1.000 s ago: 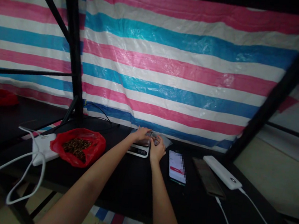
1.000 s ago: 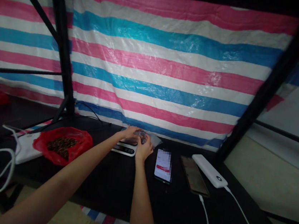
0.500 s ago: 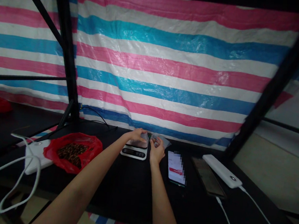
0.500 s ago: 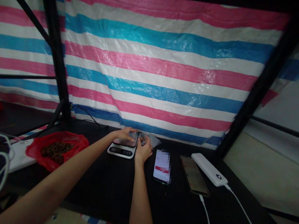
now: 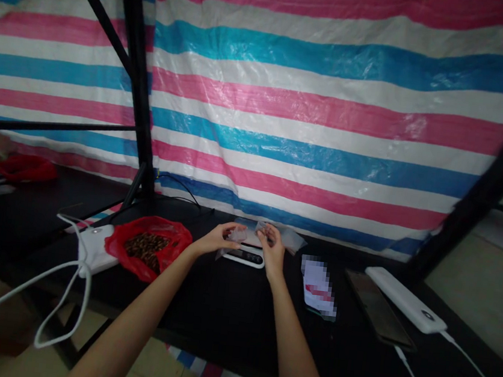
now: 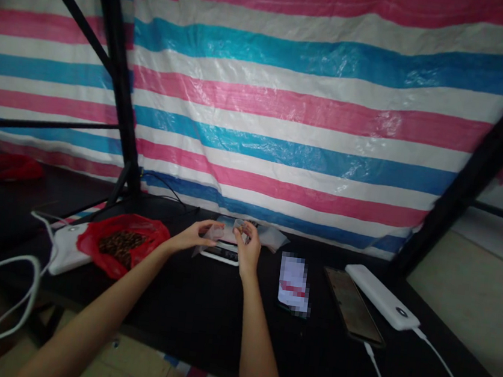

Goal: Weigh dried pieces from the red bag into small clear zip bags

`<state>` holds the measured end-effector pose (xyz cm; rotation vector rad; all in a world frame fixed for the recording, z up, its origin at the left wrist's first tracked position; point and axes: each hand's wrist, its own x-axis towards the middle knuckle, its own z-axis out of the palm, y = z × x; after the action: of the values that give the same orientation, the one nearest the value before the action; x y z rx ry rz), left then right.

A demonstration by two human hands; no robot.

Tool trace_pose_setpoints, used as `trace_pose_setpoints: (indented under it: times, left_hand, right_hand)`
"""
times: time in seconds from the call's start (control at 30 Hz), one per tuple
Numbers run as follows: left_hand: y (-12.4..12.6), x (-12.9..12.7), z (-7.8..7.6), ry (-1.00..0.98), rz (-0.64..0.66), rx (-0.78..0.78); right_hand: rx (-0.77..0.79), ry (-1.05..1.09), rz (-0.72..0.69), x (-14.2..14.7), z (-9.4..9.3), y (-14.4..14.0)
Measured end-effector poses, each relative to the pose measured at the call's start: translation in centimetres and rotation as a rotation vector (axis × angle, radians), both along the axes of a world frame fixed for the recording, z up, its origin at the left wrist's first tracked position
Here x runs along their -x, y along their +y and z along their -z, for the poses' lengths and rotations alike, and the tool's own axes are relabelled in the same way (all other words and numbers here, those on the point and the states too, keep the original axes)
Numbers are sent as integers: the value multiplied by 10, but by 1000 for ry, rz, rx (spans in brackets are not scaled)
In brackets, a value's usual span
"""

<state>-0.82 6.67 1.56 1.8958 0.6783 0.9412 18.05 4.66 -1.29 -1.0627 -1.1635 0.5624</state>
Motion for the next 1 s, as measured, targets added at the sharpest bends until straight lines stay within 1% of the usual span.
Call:
trace_pose_setpoints:
  times: [0.1,0.17,0.27,0.33,0.43,0.57,0.67,0.77,0.9,1.0]
  left_hand:
    - [-1,7,3,-118,80,101]
    - [1,10,6,-168,106,175]
    - [6,12,12,-195,52,238]
    - [8,12,15,-206,23,256]
    - [8,10,17,-196,32,245]
    - [5,8,16,-130,17,200]
    - [2,9,13,-116,7,202]
    - [1,9,12,-117,34,220]
    - [-1,6,10,-144,65,214]
    - [-4,4,8,-130,68,197]
  right_hand:
    - [-6,41,-134,6,-2,-5]
    - [10,22,-183,9,-3,-9]
    - [20,-38,-222,12,-4,-13]
    - [16,-89,-221,13,-3,-14]
    - [3,-185,-197,14,-1,-14]
    - [-62,-262,-194,10,7,-10]
    - [-52,-209,-229,10,11,-8]
    - [-14,-151,-270,13,11,-7]
    - [-18,-158,-261,16,8,-8]
    - [-36,-166,-246,16,5,-11]
